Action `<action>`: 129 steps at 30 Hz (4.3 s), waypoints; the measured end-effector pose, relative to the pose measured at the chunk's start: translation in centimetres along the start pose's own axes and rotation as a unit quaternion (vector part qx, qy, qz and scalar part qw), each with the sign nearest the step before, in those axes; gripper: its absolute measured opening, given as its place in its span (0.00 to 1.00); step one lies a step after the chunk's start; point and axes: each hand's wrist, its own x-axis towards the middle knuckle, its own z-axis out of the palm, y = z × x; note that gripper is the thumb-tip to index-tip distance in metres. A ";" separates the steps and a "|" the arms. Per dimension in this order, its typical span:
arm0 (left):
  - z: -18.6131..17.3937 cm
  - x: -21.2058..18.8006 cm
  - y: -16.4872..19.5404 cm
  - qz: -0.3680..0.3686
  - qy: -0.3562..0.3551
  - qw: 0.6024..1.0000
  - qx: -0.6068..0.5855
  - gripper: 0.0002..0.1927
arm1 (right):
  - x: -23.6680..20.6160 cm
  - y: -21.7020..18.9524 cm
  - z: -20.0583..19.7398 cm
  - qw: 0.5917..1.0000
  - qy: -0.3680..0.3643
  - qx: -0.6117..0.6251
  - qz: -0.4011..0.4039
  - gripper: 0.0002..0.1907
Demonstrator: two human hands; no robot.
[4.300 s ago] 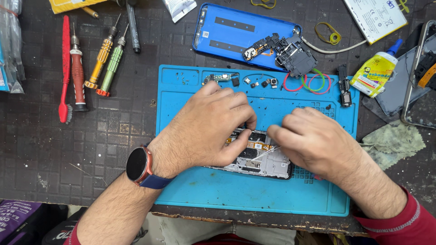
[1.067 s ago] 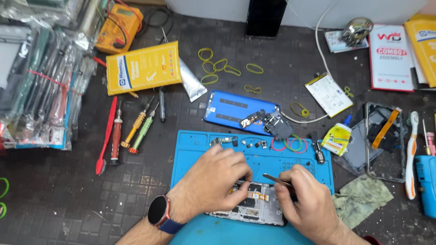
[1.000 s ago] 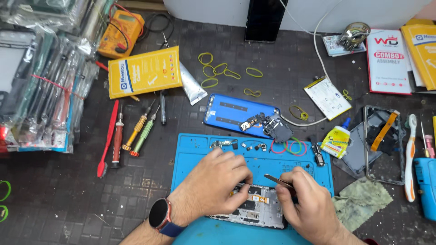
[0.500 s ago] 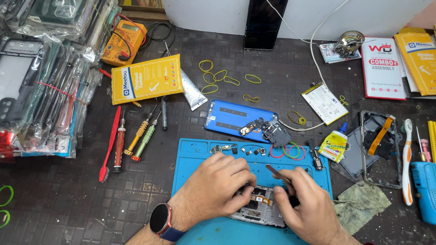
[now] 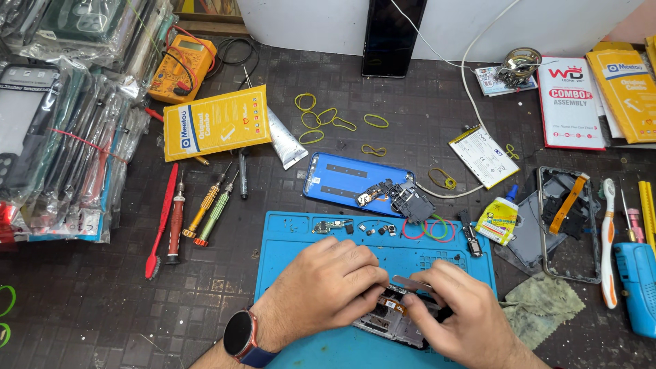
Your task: The person works on a disassembled smartphone at a repair bench, holding the phone frame with one hand while using tweezers with the other to manipulate internal components and flex cables. They reposition the phone repeatedly and continue probing and adjusting parts inside the chassis.
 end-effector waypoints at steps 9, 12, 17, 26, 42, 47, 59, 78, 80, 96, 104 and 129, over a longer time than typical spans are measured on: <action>0.3 -0.1 0.0 -0.004 0.013 0.999 -0.029 0.09 | 0.0 0.7 -0.1 0.997 -0.053 0.050 0.024 0.09; 0.3 -0.2 0.0 -0.005 0.026 0.999 -0.039 0.09 | -0.1 0.7 -0.2 0.996 -0.068 0.047 0.027 0.09; 0.1 -0.2 0.2 0.002 0.035 0.998 -0.049 0.10 | -0.2 1.1 0.0 0.995 -0.081 0.065 -0.003 0.12; -0.1 0.1 0.9 -0.083 0.129 0.977 -0.150 0.21 | -1.0 1.7 0.6 0.990 -0.049 0.129 -0.037 0.07; 3.7 -1.4 -1.0 -0.381 0.158 0.707 -0.575 0.18 | -2.3 1.8 0.0 0.977 -0.059 0.206 -0.002 0.12; 3.1 -1.7 -1.2 -0.405 0.150 0.627 -0.649 0.18 | -2.8 1.6 0.4 0.960 -0.058 0.254 0.106 0.10; 2.3 -1.8 -0.9 -0.388 0.121 0.621 -0.670 0.18 | -2.5 -0.1 -0.1 0.985 0.019 0.168 -0.040 0.13; 2.5 -2.3 -0.4 -0.328 0.236 0.843 -0.354 0.11 | -5.4 -0.9 0.4 0.885 0.081 0.448 -0.096 0.17; 2.6 -2.2 0.0 -0.338 0.245 0.863 -0.284 0.10 | -5.7 -1.0 0.5 0.892 0.073 0.431 -0.115 0.16; 2.5 -1.5 1.1 -0.327 0.199 0.908 -0.169 0.12 | -6.1 -0.9 0.9 0.915 0.027 0.392 -0.096 0.12; 2.8 -1.9 1.0 -0.321 0.198 0.910 -0.171 0.15 | -6.1 -0.8 0.9 0.926 0.032 0.361 -0.104 0.12; 3.0 -2.3 1.1 -0.328 0.186 0.914 -0.151 0.19 | -5.5 -1.4 1.8 0.942 0.052 0.306 -0.127 0.14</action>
